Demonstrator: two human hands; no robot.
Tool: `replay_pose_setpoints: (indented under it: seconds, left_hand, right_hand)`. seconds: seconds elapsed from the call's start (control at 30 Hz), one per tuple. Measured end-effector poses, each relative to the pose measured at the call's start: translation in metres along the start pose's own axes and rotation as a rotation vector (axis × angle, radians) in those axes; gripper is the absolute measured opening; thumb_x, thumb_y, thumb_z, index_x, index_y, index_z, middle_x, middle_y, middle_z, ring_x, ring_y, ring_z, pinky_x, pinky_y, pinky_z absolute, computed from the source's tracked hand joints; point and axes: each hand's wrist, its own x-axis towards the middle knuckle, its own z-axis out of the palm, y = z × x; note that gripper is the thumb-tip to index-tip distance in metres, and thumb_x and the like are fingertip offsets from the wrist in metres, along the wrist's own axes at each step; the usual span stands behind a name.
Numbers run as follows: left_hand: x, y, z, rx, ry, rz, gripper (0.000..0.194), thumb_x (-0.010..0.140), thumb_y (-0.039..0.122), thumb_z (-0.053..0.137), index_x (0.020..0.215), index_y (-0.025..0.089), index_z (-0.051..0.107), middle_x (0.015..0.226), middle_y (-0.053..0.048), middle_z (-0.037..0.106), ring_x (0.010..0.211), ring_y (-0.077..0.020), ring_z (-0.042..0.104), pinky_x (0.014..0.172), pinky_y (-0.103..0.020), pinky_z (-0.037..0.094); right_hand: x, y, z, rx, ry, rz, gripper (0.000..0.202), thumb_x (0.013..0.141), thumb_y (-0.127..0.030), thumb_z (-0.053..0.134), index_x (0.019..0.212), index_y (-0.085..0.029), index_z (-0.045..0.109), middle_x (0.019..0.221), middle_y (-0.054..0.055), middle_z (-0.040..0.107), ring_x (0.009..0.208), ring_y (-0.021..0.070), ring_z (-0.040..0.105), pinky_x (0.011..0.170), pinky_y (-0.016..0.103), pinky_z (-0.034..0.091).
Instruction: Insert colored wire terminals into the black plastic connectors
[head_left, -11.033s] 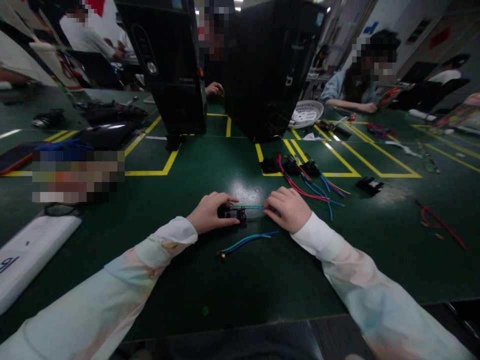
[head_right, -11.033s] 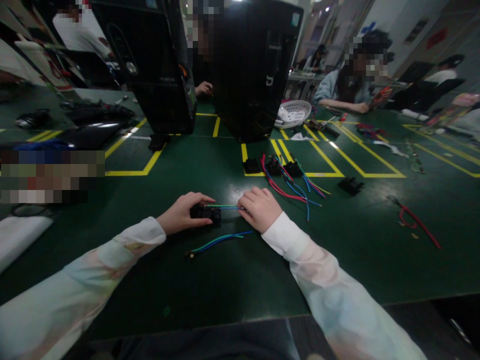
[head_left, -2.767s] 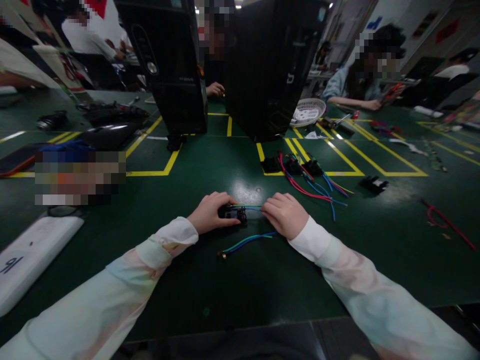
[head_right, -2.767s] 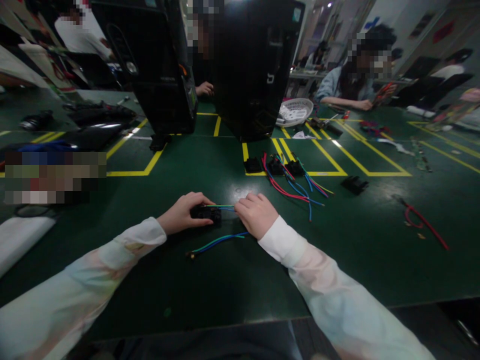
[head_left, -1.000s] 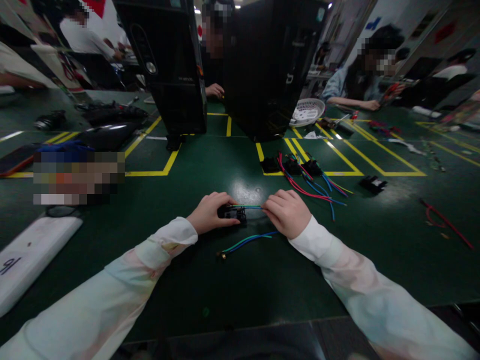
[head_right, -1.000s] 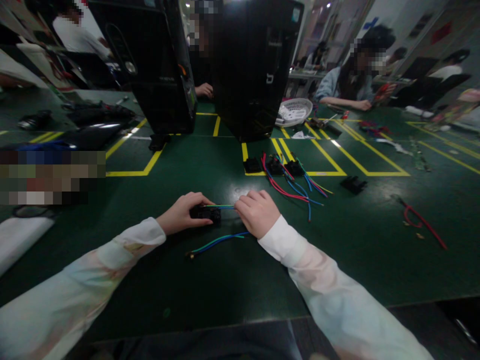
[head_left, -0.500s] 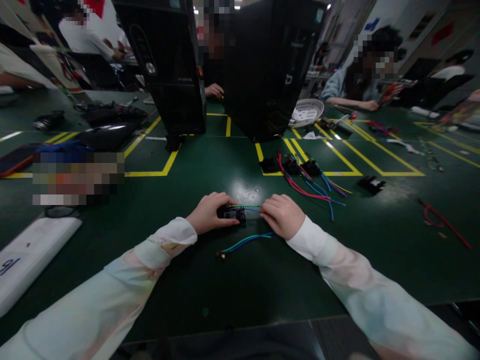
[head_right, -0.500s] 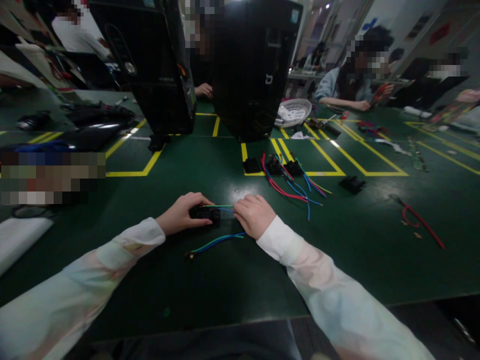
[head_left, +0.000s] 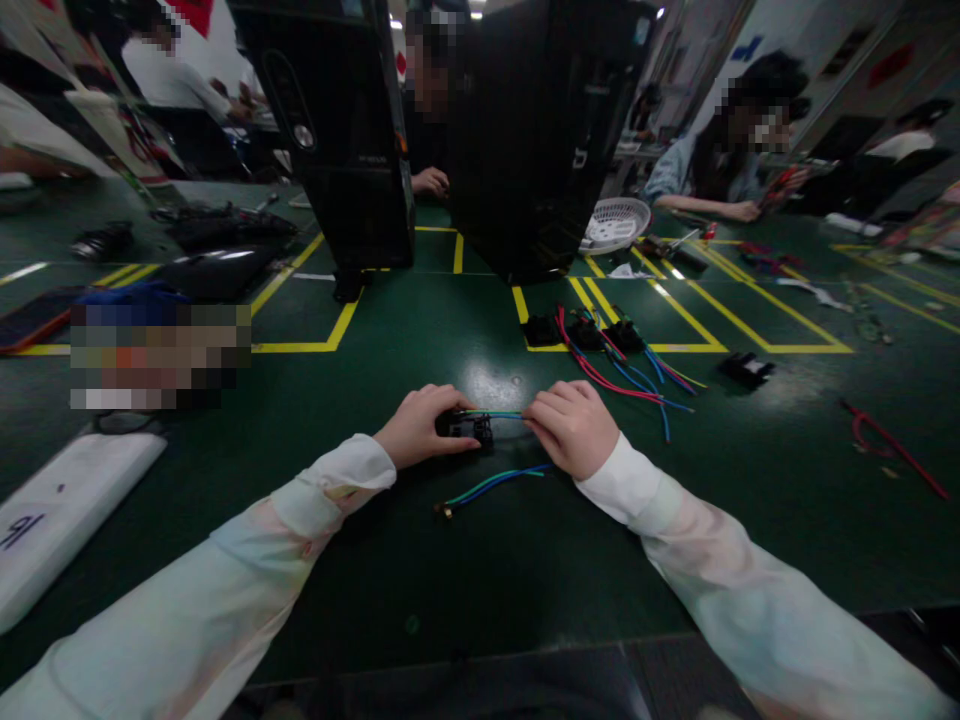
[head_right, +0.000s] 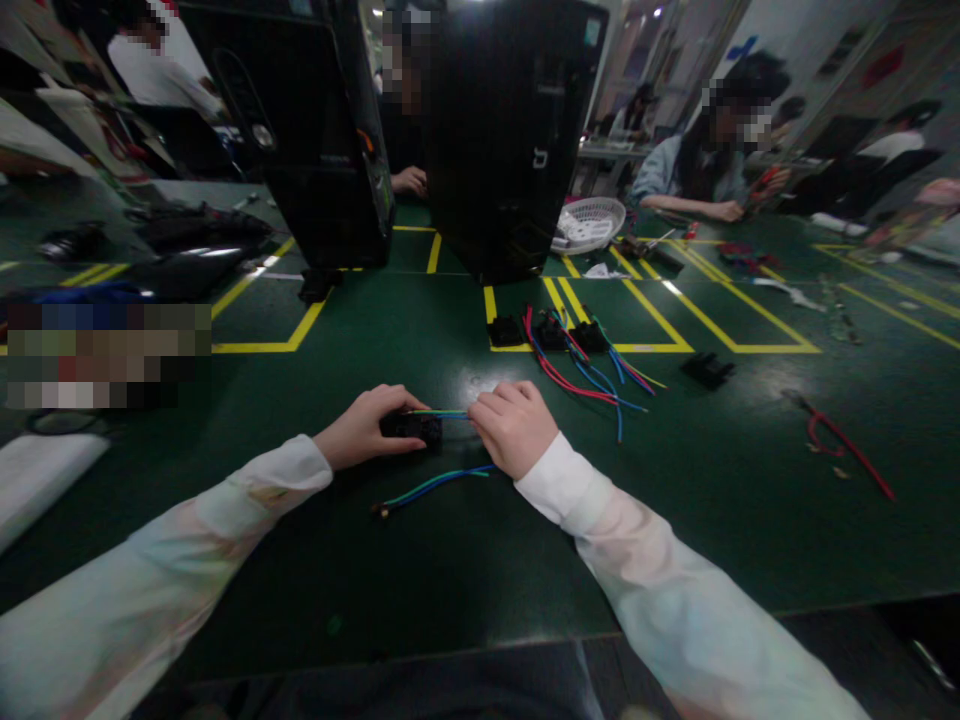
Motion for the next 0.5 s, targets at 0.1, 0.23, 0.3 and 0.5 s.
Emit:
replay_pose_setpoints:
  seconds: [0.1, 0.23, 0.3, 0.5]
  left_hand:
    - [0.0003, -0.0004, 0.0002, 0.007, 0.005, -0.003, 0.040, 0.070, 0.050, 0.064, 0.098, 0.021, 0.059, 0.093, -0.003, 0.059, 0.087, -0.0208, 0.051, 0.075, -0.033, 0.036]
    - [0.0008, -0.0003, 0.0004, 0.004, 0.005, 0.000, 0.041, 0.070, 0.050, 0.064, 0.098, 0.021, 0.059, 0.094, -0.002, 0.059, 0.087, -0.0205, 0.051, 0.075, -0.033, 0.036]
    - [0.0007, 0.0003, 0.0000, 0.004, -0.001, 0.005, 0.040, 0.070, 0.050, 0.064, 0.098, 0.021, 0.059, 0.093, -0.002, 0.059, 0.086, -0.0203, 0.051, 0.075, -0.033, 0.036]
    - [0.0000, 0.0020, -0.0013, 0.008, -0.002, -0.014, 0.041, 0.070, 0.051, 0.063, 0.098, 0.021, 0.059, 0.094, -0.003, 0.059, 0.087, -0.0209, 0.050, 0.075, -0.032, 0.035]
  right_hand:
    - [0.0000, 0.0004, 0.0009, 0.017, -0.026, -0.017, 0.020, 0.089, -0.024, 0.042, 0.078, -0.017, 0.057, 0.074, 0.003, 0.060, 0.077, 0.0163, 0.044, 0.071, 0.031, 0.025]
    - [0.0005, 0.0007, -0.0014, 0.017, 0.006, 0.003, 0.021, 0.090, -0.025, 0.041, 0.080, -0.018, 0.058, 0.075, 0.003, 0.061, 0.079, 0.0165, 0.045, 0.074, 0.032, 0.025]
    - [0.0007, 0.0010, -0.0026, 0.043, -0.005, -0.021, 0.021, 0.089, -0.025, 0.041, 0.079, -0.018, 0.058, 0.075, 0.002, 0.061, 0.079, 0.0165, 0.045, 0.073, 0.032, 0.025]
    - [0.0006, 0.0031, -0.0007, 0.063, -0.026, 0.048, 0.021, 0.089, -0.026, 0.042, 0.079, -0.018, 0.058, 0.076, 0.003, 0.062, 0.079, 0.0172, 0.045, 0.073, 0.032, 0.025]
